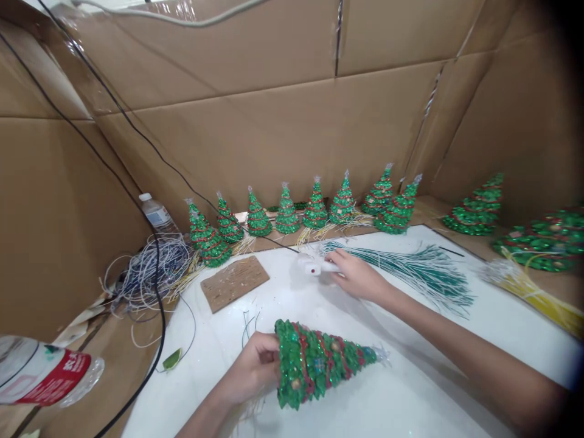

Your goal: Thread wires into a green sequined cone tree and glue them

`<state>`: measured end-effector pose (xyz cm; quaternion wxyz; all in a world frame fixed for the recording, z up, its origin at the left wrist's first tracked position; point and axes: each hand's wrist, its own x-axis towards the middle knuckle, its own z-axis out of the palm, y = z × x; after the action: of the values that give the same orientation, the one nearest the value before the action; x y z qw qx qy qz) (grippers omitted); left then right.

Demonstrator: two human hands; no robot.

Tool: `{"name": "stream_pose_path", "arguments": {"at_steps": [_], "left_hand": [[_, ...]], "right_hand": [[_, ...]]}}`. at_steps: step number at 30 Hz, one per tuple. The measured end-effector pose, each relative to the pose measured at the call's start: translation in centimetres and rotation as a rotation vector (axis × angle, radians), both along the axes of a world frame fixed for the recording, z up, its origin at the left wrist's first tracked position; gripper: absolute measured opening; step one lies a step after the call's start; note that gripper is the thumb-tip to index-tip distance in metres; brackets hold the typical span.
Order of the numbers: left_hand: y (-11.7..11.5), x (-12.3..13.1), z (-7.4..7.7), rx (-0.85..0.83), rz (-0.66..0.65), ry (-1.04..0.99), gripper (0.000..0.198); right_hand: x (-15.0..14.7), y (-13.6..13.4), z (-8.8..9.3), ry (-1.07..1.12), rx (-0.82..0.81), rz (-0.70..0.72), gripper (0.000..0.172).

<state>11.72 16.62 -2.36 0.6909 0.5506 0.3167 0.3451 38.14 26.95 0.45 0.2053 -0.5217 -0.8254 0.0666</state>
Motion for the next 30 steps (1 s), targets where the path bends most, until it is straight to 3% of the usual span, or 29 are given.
{"name": "stream_pose_path", "arguments": {"at_steps": [3, 9, 11, 14, 20, 25, 30], "left_hand": [[-0.1, 0.0, 0.2, 0.0, -0.008, 0.002, 0.028], [-0.1, -0.1, 0.2, -0.021, -0.025, -0.004, 0.027], [-0.1, -0.2, -0.1, -0.031, 0.005, 0.014, 0.025], [-0.1, -0.2, -0.4, -0.055, 0.03, 0.027, 0.022], [0.0, -0.1, -0.5, -0.102, 0.017, -0.008, 0.023], [0.1, -0.2, -0.4, -0.12, -0.01, -0.001, 0.022], [0.1, 0.0, -0.3, -0.117, 0.002, 0.02, 0.023]], "right_hand": [[1.0, -1.4, 1.0, 0.14, -0.005, 0.022, 0.016], [2.5, -3.8, 1.9, 0.834, -0.123, -0.005, 0.034], [3.0, -4.1, 2.1, 0.911, -0.189, 0.039, 0.037], [3.5, -4.5, 2.4, 0.906, -0.276, 0.102, 0.042], [2.5, -6.1, 2.5, 0.7, -0.33, 0.066, 0.038], [1.7, -7.1, 2.4, 0.494, -0.187, 0.217, 0.022], [1.6, -7.4, 2.5, 0.429, -0.022, 0.375, 0.016]]}}
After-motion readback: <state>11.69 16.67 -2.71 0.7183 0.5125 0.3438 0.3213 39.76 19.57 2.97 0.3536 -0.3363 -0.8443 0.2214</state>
